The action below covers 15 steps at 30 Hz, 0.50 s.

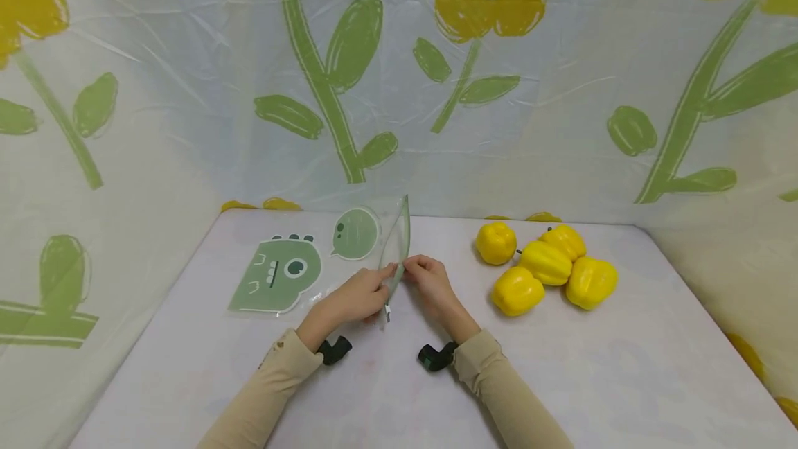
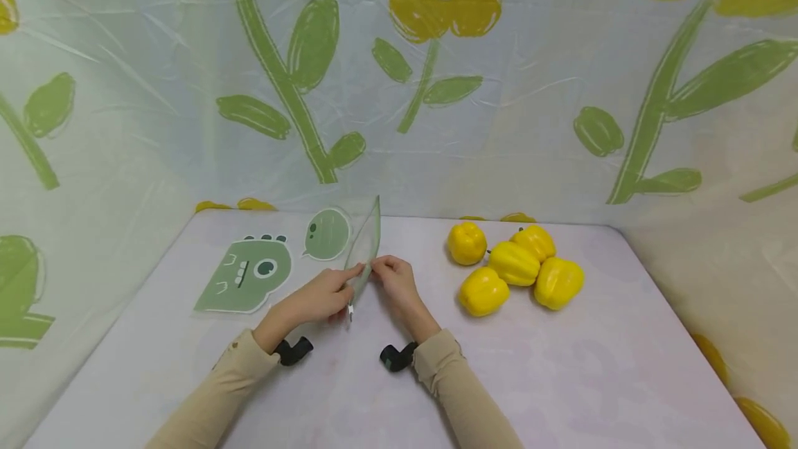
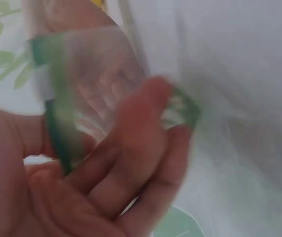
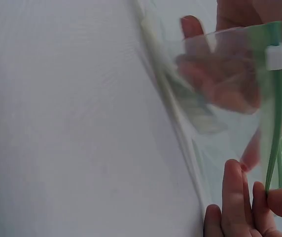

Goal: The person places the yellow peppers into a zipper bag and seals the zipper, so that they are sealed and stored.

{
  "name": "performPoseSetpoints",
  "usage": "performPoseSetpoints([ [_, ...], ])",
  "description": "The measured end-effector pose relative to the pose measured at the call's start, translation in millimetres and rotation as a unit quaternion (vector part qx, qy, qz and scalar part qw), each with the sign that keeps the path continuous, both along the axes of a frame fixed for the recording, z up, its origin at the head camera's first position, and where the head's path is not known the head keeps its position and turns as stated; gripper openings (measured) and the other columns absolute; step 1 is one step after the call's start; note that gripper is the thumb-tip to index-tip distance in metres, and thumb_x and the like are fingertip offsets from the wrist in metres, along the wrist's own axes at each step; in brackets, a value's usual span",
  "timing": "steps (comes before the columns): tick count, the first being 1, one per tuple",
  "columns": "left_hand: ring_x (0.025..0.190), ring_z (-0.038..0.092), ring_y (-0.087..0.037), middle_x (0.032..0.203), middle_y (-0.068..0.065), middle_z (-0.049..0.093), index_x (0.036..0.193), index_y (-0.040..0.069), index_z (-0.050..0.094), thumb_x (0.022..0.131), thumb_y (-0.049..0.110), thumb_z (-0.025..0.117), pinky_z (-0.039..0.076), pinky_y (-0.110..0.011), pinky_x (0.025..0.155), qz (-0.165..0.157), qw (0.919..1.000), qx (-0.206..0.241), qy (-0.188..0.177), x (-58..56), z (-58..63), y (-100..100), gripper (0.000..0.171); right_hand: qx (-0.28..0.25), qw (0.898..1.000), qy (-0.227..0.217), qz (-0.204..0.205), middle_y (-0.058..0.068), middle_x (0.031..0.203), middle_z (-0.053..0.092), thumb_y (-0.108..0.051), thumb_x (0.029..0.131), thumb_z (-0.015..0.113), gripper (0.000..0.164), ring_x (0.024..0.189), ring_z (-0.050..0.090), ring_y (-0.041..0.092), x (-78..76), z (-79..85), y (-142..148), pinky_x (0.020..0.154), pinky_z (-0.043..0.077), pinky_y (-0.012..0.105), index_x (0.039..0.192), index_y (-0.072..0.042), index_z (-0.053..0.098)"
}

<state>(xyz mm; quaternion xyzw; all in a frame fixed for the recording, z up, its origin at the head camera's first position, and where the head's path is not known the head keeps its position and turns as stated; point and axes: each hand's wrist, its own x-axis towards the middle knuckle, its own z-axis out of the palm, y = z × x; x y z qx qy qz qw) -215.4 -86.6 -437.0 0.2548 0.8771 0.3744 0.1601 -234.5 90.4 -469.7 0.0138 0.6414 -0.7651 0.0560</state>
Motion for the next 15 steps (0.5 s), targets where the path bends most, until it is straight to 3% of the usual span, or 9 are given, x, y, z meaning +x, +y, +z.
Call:
performPoseSetpoints([
  [4, 0.038, 0.040, -0.005, 0.048, 0.007, 0.049, 0.128, 0.003, 0.065, 0.091, 0.012, 0.053, 0.033, -0.023, 0.041, 0.040, 0.9946, 0.014, 0.095, -1.1, 2.3, 1.2, 0.040, 0.006, 1.000, 0.007, -0.002, 0.016, 0.096, 0.073, -0.001, 0.099, 0.053, 0.015, 0.081, 0.069, 0.016, 0.1, 0.9, 3.2, 0.085, 0.051, 0.033, 0.093, 0.007, 0.065],
  [7, 0.043, 0.038, -0.003, 0.051, 0.010, 0.048, 0.105, 0.006, 0.075, 0.087, 0.017, 0.062, 0.032, -0.022, 0.044, 0.064, 0.9869, 0.019, 0.147, -1.0, 4.4, 2.4, 0.025, 0.026, 1.000, 0.013, -0.004, 0.017, 0.096, 0.073, -0.002, 0.098, 0.054, 0.016, 0.079, 0.069, 0.016, -1.3, 1.8, 5.7, 0.082, 0.053, 0.033, 0.097, 0.010, 0.064],
  [12, 0.050, 0.050, -0.003, 0.068, 0.003, 0.067, 0.098, 0.003, 0.078, 0.082, 0.020, 0.072, 0.041, -0.023, 0.049, 0.102, 0.9796, 0.037, 0.169, 1.0, 10.5, 4.1, 0.023, 0.052, 0.998, 0.016, -0.012, 0.012, 0.084, 0.069, 0.000, 0.095, 0.058, 0.015, 0.071, 0.065, 0.017, -3.6, 1.3, 9.2, 0.067, 0.056, 0.028, 0.097, 0.014, 0.065],
  [15, 0.050, 0.051, -0.004, 0.066, 0.002, 0.067, 0.097, 0.001, 0.077, 0.081, 0.018, 0.074, 0.042, -0.023, 0.048, 0.110, 0.9772, 0.040, 0.177, 2.0, 13.5, 4.3, 0.024, 0.060, 0.998, 0.006, -0.010, 0.010, 0.081, 0.066, 0.000, 0.094, 0.059, 0.015, 0.069, 0.064, 0.017, -4.2, 0.8, 10.7, 0.062, 0.055, 0.026, 0.098, 0.014, 0.065],
])
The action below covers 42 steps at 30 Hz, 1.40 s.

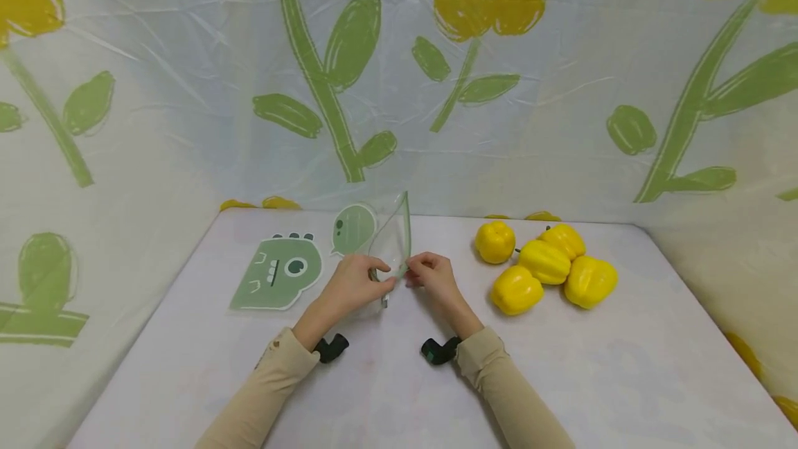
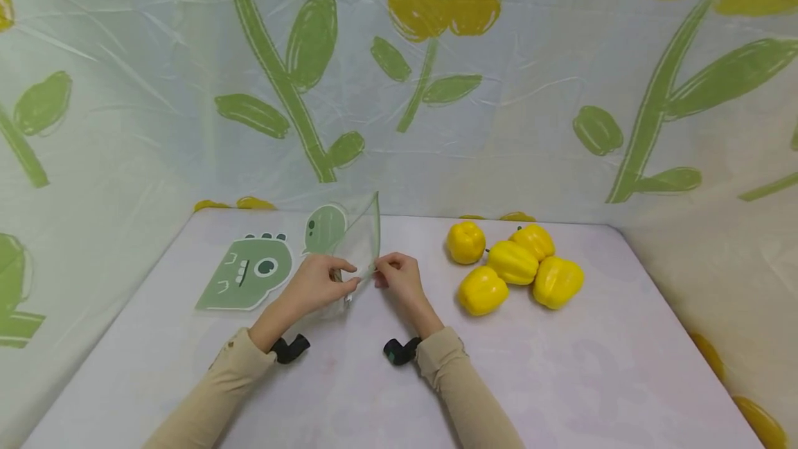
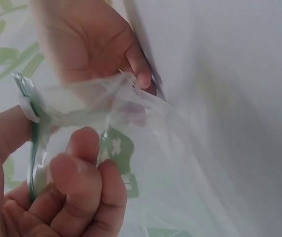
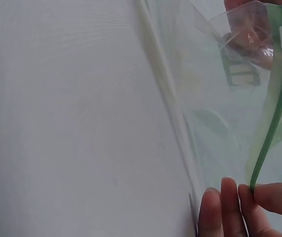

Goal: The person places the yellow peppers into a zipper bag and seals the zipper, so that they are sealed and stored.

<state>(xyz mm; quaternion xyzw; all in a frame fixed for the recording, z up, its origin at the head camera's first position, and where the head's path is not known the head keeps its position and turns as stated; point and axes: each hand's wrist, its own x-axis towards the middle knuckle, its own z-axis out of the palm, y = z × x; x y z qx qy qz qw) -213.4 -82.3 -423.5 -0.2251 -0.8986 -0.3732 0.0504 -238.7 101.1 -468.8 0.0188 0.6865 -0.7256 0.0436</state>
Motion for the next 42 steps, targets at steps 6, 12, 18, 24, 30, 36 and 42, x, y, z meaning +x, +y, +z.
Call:
performPoseSetpoints([
  [6, 0.048, 0.047, -0.004, 0.055, 0.008, 0.058, 0.094, 0.000, 0.076, 0.078, 0.015, 0.074, 0.040, -0.023, 0.049, -0.001, 0.9998, -0.014, 0.014, 0.4, 0.9, 0.0, 0.021, 0.065, 0.996, 0.057, -0.011, 0.021, 0.091, 0.069, -0.002, 0.095, 0.059, 0.017, 0.081, 0.068, 0.030, 1.2, 11.9, 5.3, 0.068, 0.055, 0.027, 0.104, 0.011, 0.065],
  [12, 0.050, 0.046, -0.007, 0.058, 0.005, 0.059, 0.098, -0.001, 0.075, 0.078, 0.015, 0.075, 0.041, -0.026, 0.052, 0.023, 0.9992, -0.034, 0.004, 1.2, 0.1, 1.5, 0.026, 0.185, 0.936, 0.252, -0.161, 0.018, 0.117, 0.063, -0.001, 0.093, 0.060, 0.021, 0.112, 0.055, 0.032, -2.4, 31.5, 29.4, 0.099, 0.042, 0.040, 0.113, 0.004, 0.063],
  [18, 0.052, 0.047, -0.009, 0.065, -0.002, 0.066, 0.103, -0.003, 0.074, 0.080, 0.016, 0.074, 0.046, -0.029, 0.058, 0.034, 0.9980, -0.049, 0.020, 0.8, 0.1, 1.9, 0.030, 0.217, 0.903, 0.269, -0.255, 0.020, 0.155, 0.023, -0.005, 0.091, 0.058, 0.051, 0.142, 0.018, 0.033, -9.9, 35.9, 56.8, 0.114, 0.017, 0.052, 0.138, 0.000, 0.041],
  [24, 0.058, 0.052, -0.011, 0.087, -0.015, 0.073, 0.102, -0.003, 0.074, 0.080, 0.015, 0.073, 0.053, -0.037, 0.069, 0.035, 0.9970, -0.060, 0.035, 1.2, 0.9, 1.9, 0.029, 0.232, 0.927, 0.160, -0.249, 0.020, 0.161, 0.009, -0.015, 0.091, 0.061, 0.070, 0.149, 0.003, 0.033, -13.1, 34.7, 68.4, 0.119, 0.007, 0.051, 0.149, 0.001, 0.026],
  [30, 0.049, 0.040, -0.007, 0.090, -0.017, 0.073, 0.106, -0.005, 0.073, 0.080, 0.013, 0.072, 0.049, -0.032, 0.060, 0.026, 0.9975, -0.058, 0.031, 1.2, 0.5, 0.6, 0.032, 0.254, 0.921, 0.154, -0.252, 0.021, 0.151, 0.028, -0.014, 0.090, 0.060, 0.063, 0.144, 0.013, 0.036, -16.5, 28.6, 72.0, 0.117, 0.013, 0.050, 0.145, 0.002, 0.033],
  [36, 0.046, 0.034, -0.006, 0.089, -0.018, 0.073, 0.108, -0.006, 0.072, 0.080, 0.013, 0.072, 0.043, -0.029, 0.054, 0.017, 0.9982, -0.054, 0.021, 0.6, 0.1, -0.1, 0.034, 0.267, 0.918, 0.147, -0.255, 0.020, 0.145, 0.038, -0.015, 0.086, 0.060, 0.058, 0.132, 0.027, 0.037, -17.0, 25.0, 73.0, 0.106, 0.021, 0.053, 0.139, 0.001, 0.043],
  [42, 0.044, 0.031, -0.004, 0.079, -0.013, 0.071, 0.111, -0.005, 0.072, 0.082, 0.016, 0.072, 0.036, -0.026, 0.050, 0.015, 0.9982, -0.058, 0.006, 0.4, 1.4, -1.2, 0.036, 0.265, 0.933, 0.132, -0.203, 0.018, 0.146, 0.038, -0.011, 0.082, 0.061, 0.063, 0.131, 0.026, 0.037, -17.0, 21.8, 68.7, 0.106, 0.022, 0.052, 0.142, 0.000, 0.041],
])
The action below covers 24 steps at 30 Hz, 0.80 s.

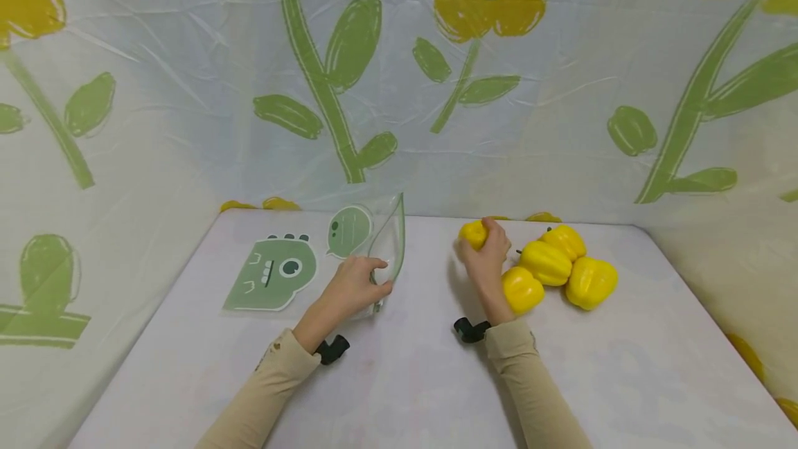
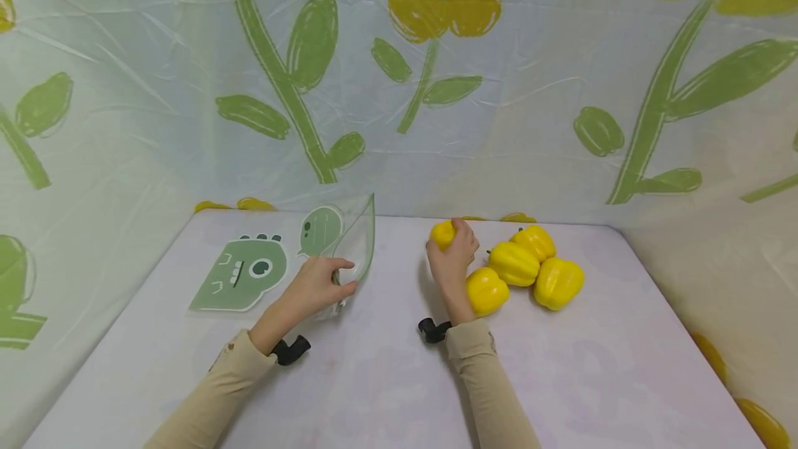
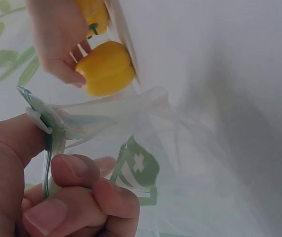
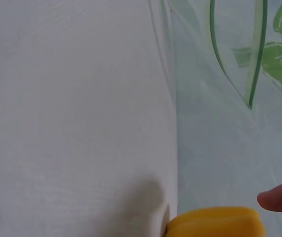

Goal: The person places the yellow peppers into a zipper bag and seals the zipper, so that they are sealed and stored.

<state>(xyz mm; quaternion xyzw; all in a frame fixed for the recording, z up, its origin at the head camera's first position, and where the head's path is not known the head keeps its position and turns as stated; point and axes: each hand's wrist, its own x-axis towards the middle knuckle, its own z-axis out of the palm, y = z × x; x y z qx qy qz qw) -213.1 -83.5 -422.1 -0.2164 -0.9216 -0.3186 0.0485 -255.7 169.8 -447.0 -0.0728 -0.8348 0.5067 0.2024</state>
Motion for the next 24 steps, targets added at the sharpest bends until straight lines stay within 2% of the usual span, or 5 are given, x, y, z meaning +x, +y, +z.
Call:
performPoseSetpoints([
  [4, 0.044, 0.030, -0.004, 0.082, -0.015, 0.071, 0.111, -0.006, 0.072, 0.082, 0.016, 0.071, 0.036, -0.026, 0.050, -0.002, 1.0000, 0.003, -0.005, 0.4, 0.2, -0.8, 0.036, -0.034, 0.997, -0.052, 0.046, 0.021, 0.147, 0.036, -0.009, 0.083, 0.065, 0.072, 0.131, 0.028, 0.038, -1.7, -5.4, -1.8, 0.109, 0.024, 0.053, 0.148, -0.003, 0.034],
  [9, 0.045, 0.032, -0.005, 0.091, -0.017, 0.073, 0.112, -0.005, 0.072, 0.082, 0.017, 0.071, 0.039, -0.027, 0.053, -0.004, 0.9999, -0.001, -0.011, 0.1, -0.7, -1.0, 0.037, -0.070, 0.984, -0.127, 0.101, 0.022, 0.147, 0.034, -0.007, 0.084, 0.072, 0.083, 0.132, 0.035, 0.038, -2.5, -15.1, -0.3, 0.114, 0.022, 0.052, 0.150, -0.005, 0.022],
  [15, 0.045, 0.034, -0.005, 0.093, -0.017, 0.073, 0.111, -0.005, 0.072, 0.082, 0.017, 0.071, 0.041, -0.028, 0.055, -0.004, 1.0000, -0.003, -0.008, -0.5, -1.8, -0.7, 0.037, -0.064, 0.986, -0.110, 0.107, 0.021, 0.142, 0.042, -0.007, 0.079, 0.077, 0.084, 0.128, 0.042, 0.035, -1.9, -20.9, 1.6, 0.112, 0.028, 0.050, 0.147, -0.005, 0.028],
  [20, 0.045, 0.034, -0.005, 0.082, -0.013, 0.072, 0.111, -0.004, 0.072, 0.082, 0.017, 0.071, 0.041, -0.028, 0.054, -0.003, 0.9999, -0.005, -0.010, -0.8, -0.9, -0.6, 0.036, -0.075, 0.989, -0.087, 0.097, 0.018, 0.134, 0.050, -0.013, 0.078, 0.078, 0.078, 0.119, 0.049, 0.032, -0.3, -18.7, 0.6, 0.104, 0.037, 0.047, 0.143, -0.006, 0.035],
  [24, 0.044, 0.035, -0.004, 0.063, -0.003, 0.065, 0.111, -0.005, 0.072, 0.082, 0.016, 0.071, 0.041, -0.027, 0.053, -0.004, 0.9999, -0.008, -0.012, -2.0, -0.1, -1.7, 0.036, -0.065, 0.989, -0.081, 0.103, 0.017, 0.134, 0.050, -0.019, 0.080, 0.079, 0.075, 0.118, 0.049, 0.032, -1.0, -9.3, -4.6, 0.104, 0.038, 0.047, 0.141, -0.006, 0.037],
])
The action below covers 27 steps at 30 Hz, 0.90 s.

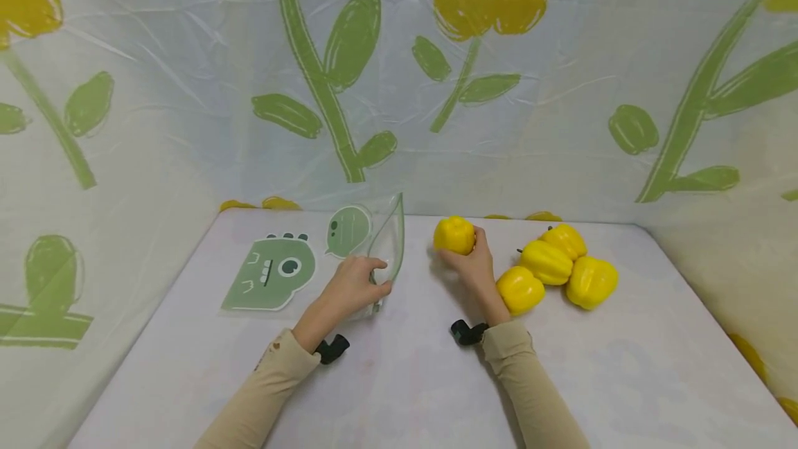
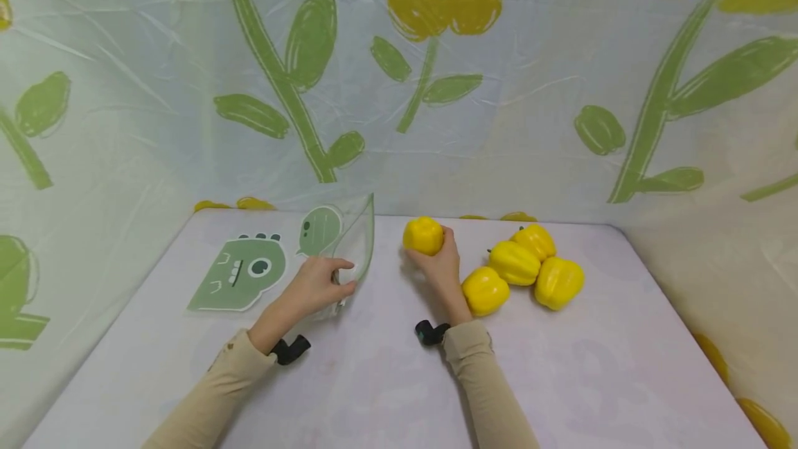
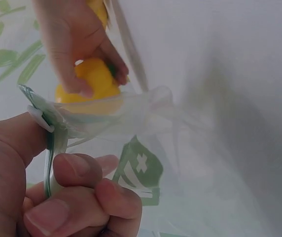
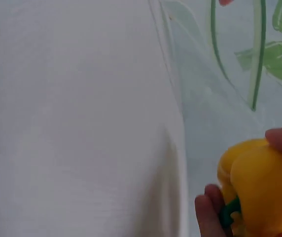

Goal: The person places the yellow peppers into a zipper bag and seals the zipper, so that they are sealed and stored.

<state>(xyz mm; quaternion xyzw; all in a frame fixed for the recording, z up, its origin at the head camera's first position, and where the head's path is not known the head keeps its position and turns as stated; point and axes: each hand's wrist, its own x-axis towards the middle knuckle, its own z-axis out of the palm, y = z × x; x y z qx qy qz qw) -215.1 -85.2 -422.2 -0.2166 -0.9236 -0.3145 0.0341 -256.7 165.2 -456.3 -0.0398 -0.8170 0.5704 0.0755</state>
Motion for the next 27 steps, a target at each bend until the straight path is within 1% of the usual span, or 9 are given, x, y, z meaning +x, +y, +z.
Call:
performPoseSetpoints([
  [4, 0.043, 0.038, -0.004, 0.051, 0.006, 0.053, 0.112, -0.005, 0.071, 0.082, 0.017, 0.071, 0.038, -0.026, 0.049, -0.005, 1.0000, 0.000, -0.005, -0.6, 1.6, 0.1, 0.037, 0.024, 0.999, 0.016, 0.026, 0.014, 0.133, 0.051, -0.025, 0.079, 0.080, 0.074, 0.115, 0.050, 0.031, -0.4, 17.6, -7.1, 0.101, 0.040, 0.049, 0.139, -0.007, 0.040],
  [8, 0.042, 0.038, -0.004, 0.050, 0.008, 0.050, 0.111, -0.005, 0.071, 0.082, 0.017, 0.072, 0.036, -0.024, 0.046, -0.010, 0.9999, 0.002, -0.004, 0.0, 2.7, -0.5, 0.037, 0.093, 0.992, 0.037, 0.072, 0.017, 0.126, 0.052, -0.023, 0.074, 0.082, 0.074, 0.108, 0.052, 0.032, -4.4, 36.5, -22.6, 0.093, 0.043, 0.050, 0.135, -0.005, 0.045],
  [10, 0.041, 0.037, -0.004, 0.049, 0.007, 0.049, 0.111, -0.005, 0.071, 0.082, 0.017, 0.072, 0.035, -0.024, 0.045, -0.013, 0.9999, 0.004, -0.001, 0.5, 2.2, -0.5, 0.037, 0.142, 0.984, 0.037, 0.103, 0.019, 0.123, 0.049, -0.020, 0.070, 0.082, 0.075, 0.105, 0.051, 0.033, -6.5, 43.8, -33.4, 0.090, 0.044, 0.050, 0.134, -0.004, 0.046],
  [14, 0.042, 0.036, -0.004, 0.052, 0.006, 0.050, 0.110, -0.003, 0.072, 0.081, 0.015, 0.074, 0.034, -0.022, 0.045, -0.020, 0.9997, 0.001, 0.013, 1.2, 1.2, -0.5, 0.034, 0.234, 0.959, 0.013, 0.159, 0.023, 0.122, 0.043, -0.018, 0.067, 0.085, 0.079, 0.098, 0.053, 0.035, -8.5, 50.6, -55.2, 0.085, 0.047, 0.049, 0.135, -0.004, 0.046],
  [19, 0.044, 0.032, -0.005, 0.052, 0.008, 0.043, 0.108, 0.003, 0.075, 0.079, 0.014, 0.074, 0.030, -0.023, 0.046, -0.032, 0.9986, -0.021, 0.036, 1.4, 1.3, 0.1, 0.031, 0.307, 0.934, -0.009, 0.181, 0.024, 0.120, 0.042, -0.027, 0.070, 0.088, 0.081, 0.088, 0.058, 0.036, -11.4, 49.8, -76.6, 0.079, 0.052, 0.046, 0.134, -0.001, 0.047],
  [21, 0.044, 0.030, -0.006, 0.051, 0.008, 0.039, 0.107, 0.003, 0.076, 0.078, 0.015, 0.073, 0.028, -0.024, 0.046, -0.032, 0.9984, -0.026, 0.040, 1.1, 1.8, 0.4, 0.031, 0.316, 0.931, -0.011, 0.185, 0.024, 0.119, 0.043, -0.031, 0.071, 0.088, 0.081, 0.088, 0.058, 0.036, -14.0, 46.0, -80.9, 0.079, 0.052, 0.046, 0.133, 0.002, 0.048],
  [23, 0.045, 0.030, -0.005, 0.050, 0.009, 0.037, 0.106, 0.004, 0.076, 0.078, 0.014, 0.073, 0.028, -0.024, 0.046, -0.031, 0.9983, -0.027, 0.041, 0.7, 2.0, 0.1, 0.030, 0.305, 0.932, -0.017, 0.194, 0.023, 0.119, 0.043, -0.034, 0.074, 0.087, 0.081, 0.092, 0.057, 0.034, -16.7, 40.4, -82.0, 0.082, 0.051, 0.045, 0.134, 0.003, 0.047],
  [25, 0.044, 0.029, -0.005, 0.049, 0.010, 0.035, 0.107, 0.003, 0.076, 0.078, 0.014, 0.072, 0.028, -0.024, 0.045, -0.031, 0.9985, -0.025, 0.036, 0.4, 2.2, -0.1, 0.031, 0.266, 0.941, -0.019, 0.211, 0.022, 0.122, 0.046, -0.033, 0.076, 0.085, 0.081, 0.098, 0.055, 0.032, -19.8, 32.8, -80.0, 0.086, 0.049, 0.044, 0.137, 0.003, 0.045],
  [27, 0.043, 0.029, -0.005, 0.049, 0.009, 0.034, 0.107, 0.002, 0.075, 0.078, 0.012, 0.072, 0.027, -0.024, 0.044, -0.033, 0.9987, -0.023, 0.031, 0.4, 2.4, -0.4, 0.031, 0.197, 0.951, -0.031, 0.235, 0.020, 0.125, 0.047, -0.027, 0.079, 0.083, 0.082, 0.102, 0.054, 0.030, -22.4, 24.6, -75.9, 0.088, 0.048, 0.043, 0.142, 0.002, 0.039],
])
